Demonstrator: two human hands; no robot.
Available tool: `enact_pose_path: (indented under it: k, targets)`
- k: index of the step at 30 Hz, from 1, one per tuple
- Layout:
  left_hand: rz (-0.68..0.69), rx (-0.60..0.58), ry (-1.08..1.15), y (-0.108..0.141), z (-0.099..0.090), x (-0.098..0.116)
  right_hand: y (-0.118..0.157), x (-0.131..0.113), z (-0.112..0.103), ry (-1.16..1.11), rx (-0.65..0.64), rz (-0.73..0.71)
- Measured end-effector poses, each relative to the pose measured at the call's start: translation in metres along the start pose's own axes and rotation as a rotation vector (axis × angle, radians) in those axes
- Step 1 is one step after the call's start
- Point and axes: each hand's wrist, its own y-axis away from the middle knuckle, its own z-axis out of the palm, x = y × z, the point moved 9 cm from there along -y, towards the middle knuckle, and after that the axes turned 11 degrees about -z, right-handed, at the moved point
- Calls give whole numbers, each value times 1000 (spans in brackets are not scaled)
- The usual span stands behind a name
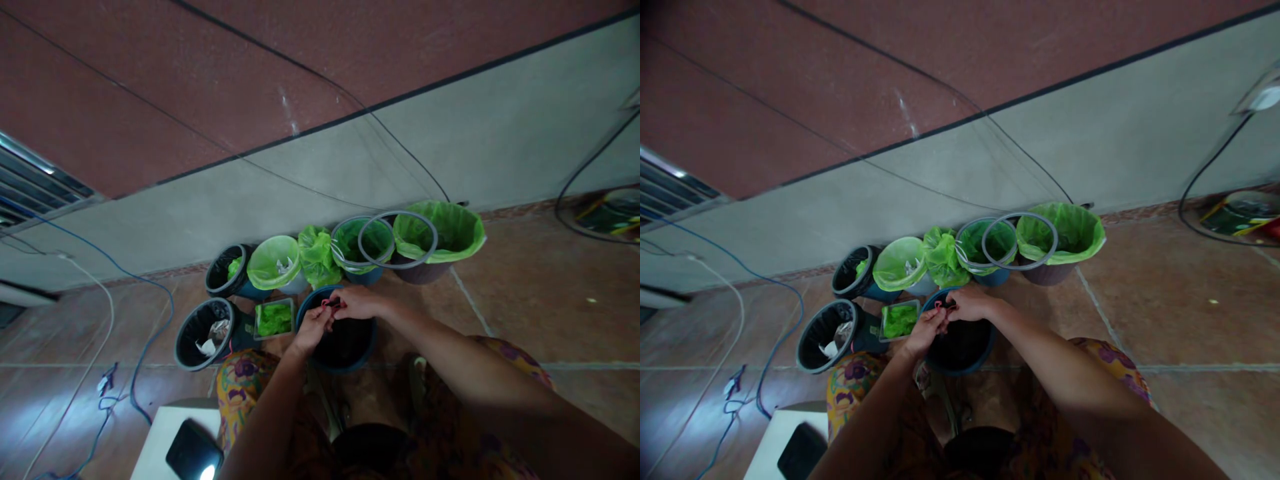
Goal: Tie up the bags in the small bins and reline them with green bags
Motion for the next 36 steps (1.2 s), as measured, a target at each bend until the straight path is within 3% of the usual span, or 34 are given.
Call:
enact_pose_path:
  k: [4, 7, 12, 14, 17, 19, 21, 25, 27, 32, 36]
  targets:
    - [-48, -25, 31, 0, -2, -4, -2, 5, 4, 39, -39, -22]
    - [-55, -31, 48, -1, -1, -5, -5, 11, -1, 29, -1, -25]
    - [-91, 85, 194, -3, -12, -10, -5, 7, -12, -40, -2, -40]
    - [-121, 100, 274, -4, -15, -13, -3, 2, -11, -70, -50, -30]
    - [-123, 82, 267, -5, -17, -12, 4, -5, 6, -119, -228, -8]
    - [-52, 93, 142, -5, -20, -5, 9, -7, 19, -100, -345, 6]
    - [51, 115, -22, -5, -22, 3, 8, -5, 20, -16, -327, 39]
    - [257, 158, -349, 1, -16, 18, -5, -9, -4, 9, 48, 12]
    - [332, 197, -535, 7, -11, 24, -10, -16, -4, -80, 145, -49]
    - [349, 392, -919, 17, -10, 28, -17, -11, 30, -105, -17, -5]
    - [387, 502, -1035, 21, -10, 26, -15, 1, 35, -135, -26, 89]
